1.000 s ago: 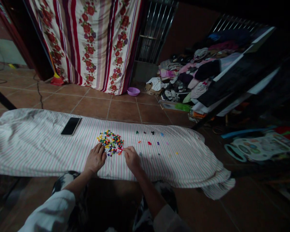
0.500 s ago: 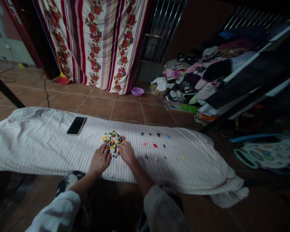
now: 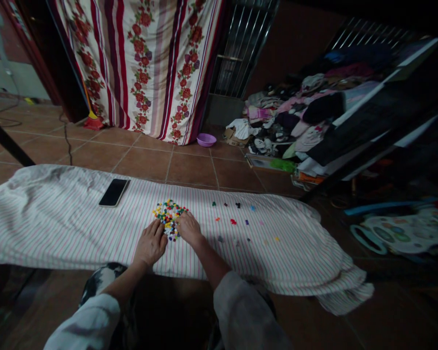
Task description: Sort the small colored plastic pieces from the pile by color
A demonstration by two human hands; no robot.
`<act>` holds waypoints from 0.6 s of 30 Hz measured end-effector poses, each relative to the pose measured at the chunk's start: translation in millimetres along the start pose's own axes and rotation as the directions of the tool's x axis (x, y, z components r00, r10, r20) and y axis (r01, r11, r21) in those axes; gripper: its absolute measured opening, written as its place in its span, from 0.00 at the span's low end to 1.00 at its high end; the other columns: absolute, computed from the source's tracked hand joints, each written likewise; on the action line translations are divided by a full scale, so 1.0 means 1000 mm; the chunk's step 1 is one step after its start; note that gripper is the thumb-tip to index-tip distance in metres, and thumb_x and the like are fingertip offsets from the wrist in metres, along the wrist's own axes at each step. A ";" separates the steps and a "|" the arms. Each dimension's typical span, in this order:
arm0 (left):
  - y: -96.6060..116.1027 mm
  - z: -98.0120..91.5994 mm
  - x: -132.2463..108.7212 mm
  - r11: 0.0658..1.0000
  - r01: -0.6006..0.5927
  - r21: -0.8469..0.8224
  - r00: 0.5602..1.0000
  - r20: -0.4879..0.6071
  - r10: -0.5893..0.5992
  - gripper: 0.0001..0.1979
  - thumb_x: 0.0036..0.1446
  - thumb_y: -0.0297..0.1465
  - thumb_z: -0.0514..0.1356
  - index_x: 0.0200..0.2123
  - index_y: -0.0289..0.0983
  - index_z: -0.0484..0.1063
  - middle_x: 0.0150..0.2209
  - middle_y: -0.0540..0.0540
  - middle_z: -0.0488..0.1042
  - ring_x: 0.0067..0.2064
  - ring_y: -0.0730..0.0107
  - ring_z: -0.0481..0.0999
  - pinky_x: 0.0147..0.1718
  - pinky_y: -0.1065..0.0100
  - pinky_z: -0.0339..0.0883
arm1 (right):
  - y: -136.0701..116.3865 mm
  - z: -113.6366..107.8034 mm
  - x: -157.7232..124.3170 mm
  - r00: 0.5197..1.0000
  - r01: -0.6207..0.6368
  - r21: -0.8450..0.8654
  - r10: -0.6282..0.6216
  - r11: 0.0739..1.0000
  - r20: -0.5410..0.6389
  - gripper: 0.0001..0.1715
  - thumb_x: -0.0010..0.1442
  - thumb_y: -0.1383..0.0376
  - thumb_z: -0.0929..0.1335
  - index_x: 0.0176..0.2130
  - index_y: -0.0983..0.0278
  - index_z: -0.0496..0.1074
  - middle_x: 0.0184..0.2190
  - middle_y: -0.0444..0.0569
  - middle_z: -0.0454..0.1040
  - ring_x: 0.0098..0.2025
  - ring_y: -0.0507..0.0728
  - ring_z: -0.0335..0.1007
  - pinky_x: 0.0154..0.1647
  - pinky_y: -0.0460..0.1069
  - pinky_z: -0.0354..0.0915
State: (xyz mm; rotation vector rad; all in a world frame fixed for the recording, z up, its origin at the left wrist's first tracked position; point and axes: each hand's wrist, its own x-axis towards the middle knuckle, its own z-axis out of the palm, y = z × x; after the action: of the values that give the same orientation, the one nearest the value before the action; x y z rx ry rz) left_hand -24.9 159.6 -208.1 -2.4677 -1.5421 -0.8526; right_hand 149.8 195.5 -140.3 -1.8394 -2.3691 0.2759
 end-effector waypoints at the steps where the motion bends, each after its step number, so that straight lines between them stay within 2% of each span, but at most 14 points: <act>1: 0.000 0.000 0.000 1.000 -0.001 0.001 1.000 -0.001 0.001 0.19 0.64 0.35 0.49 0.52 0.33 0.68 0.56 0.34 0.70 0.60 0.51 0.66 0.53 0.53 0.66 | -0.002 -0.001 0.001 1.000 -0.010 0.001 0.010 1.000 0.010 0.11 0.61 0.66 0.67 0.40 0.60 0.80 0.43 0.53 0.74 0.50 0.59 0.64 0.49 0.50 0.61; 5: 0.001 0.000 0.000 1.000 -0.004 0.016 1.000 -0.011 0.004 0.18 0.63 0.34 0.49 0.51 0.34 0.69 0.56 0.35 0.70 0.59 0.52 0.67 0.53 0.53 0.67 | -0.006 0.000 0.003 0.999 -0.035 0.004 0.035 0.999 0.006 0.12 0.62 0.68 0.65 0.40 0.63 0.79 0.43 0.55 0.74 0.50 0.59 0.66 0.48 0.50 0.61; 10: 0.002 0.001 0.001 1.000 -0.014 0.026 1.000 -0.016 0.015 0.18 0.63 0.34 0.50 0.51 0.32 0.69 0.56 0.34 0.70 0.59 0.51 0.67 0.53 0.54 0.67 | -0.005 0.002 0.004 0.998 -0.039 0.041 0.041 0.998 -0.040 0.13 0.64 0.67 0.63 0.40 0.62 0.77 0.42 0.52 0.75 0.49 0.58 0.66 0.48 0.49 0.61; 15: 0.001 -0.001 0.001 0.999 -0.019 0.044 1.000 -0.022 0.020 0.18 0.63 0.34 0.50 0.50 0.32 0.70 0.55 0.34 0.71 0.59 0.51 0.68 0.52 0.55 0.67 | -0.003 -0.004 -0.004 0.990 -0.055 0.143 0.072 0.988 -0.118 0.12 0.66 0.66 0.62 0.41 0.61 0.74 0.41 0.48 0.76 0.47 0.55 0.68 0.49 0.48 0.60; 18: 0.001 -0.002 0.001 0.999 -0.034 0.040 0.999 -0.024 0.035 0.18 0.63 0.34 0.50 0.50 0.32 0.70 0.55 0.34 0.71 0.59 0.51 0.67 0.53 0.54 0.67 | -0.001 -0.004 -0.012 0.978 -0.059 0.236 0.104 0.970 -0.181 0.11 0.65 0.69 0.62 0.42 0.61 0.74 0.41 0.48 0.76 0.46 0.54 0.69 0.49 0.47 0.60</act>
State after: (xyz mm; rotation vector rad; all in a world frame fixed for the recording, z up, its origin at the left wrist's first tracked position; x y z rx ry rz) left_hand -24.7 159.3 -205.6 -2.4396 -1.4895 -0.8353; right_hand 152.7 184.0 -136.6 -1.7711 -2.0431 0.3478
